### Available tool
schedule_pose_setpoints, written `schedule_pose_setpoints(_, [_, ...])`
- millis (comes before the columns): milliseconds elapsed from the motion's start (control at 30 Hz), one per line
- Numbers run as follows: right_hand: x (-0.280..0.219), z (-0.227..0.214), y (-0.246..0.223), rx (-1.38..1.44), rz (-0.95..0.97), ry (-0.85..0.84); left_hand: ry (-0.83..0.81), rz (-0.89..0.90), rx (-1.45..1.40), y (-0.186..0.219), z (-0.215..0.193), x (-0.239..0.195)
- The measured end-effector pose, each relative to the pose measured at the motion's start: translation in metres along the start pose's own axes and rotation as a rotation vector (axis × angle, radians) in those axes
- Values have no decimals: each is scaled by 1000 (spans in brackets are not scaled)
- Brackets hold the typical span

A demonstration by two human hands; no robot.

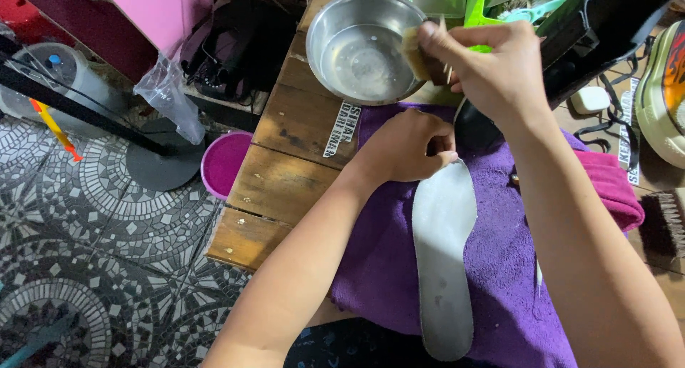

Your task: The person cleans a white shoe insole placed on a purple towel using a wooden brush and water from a metal bowl. They repeatedly dip the brush into the water and scrub the insole's surface, occasionally switching to a smaller brush for detailed cleaning.

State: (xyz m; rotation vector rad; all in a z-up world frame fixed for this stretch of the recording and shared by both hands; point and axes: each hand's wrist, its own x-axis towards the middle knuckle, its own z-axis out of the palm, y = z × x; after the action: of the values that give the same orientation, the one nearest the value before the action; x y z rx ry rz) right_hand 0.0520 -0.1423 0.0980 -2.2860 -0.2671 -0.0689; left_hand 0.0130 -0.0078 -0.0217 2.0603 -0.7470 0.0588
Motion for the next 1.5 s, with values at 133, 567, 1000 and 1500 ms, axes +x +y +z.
schedule_pose_setpoints(133, [-3, -1, 1, 190, 24, 12, 7, 37, 12, -1, 0, -1])
schedule_pose_setpoints(567, [-112, -56, 80, 1006, -132, -219, -34, 15, 27, -1, -1, 0])
schedule_pose_setpoints(1000, [-164, -43, 102, -131, -791, -306, -45, 41, 89, 26, -14, -4])
schedule_pose_setpoints(1500, [-194, -34, 83, -112, -952, -428, -8, 96, 143, 17, -1, -7])
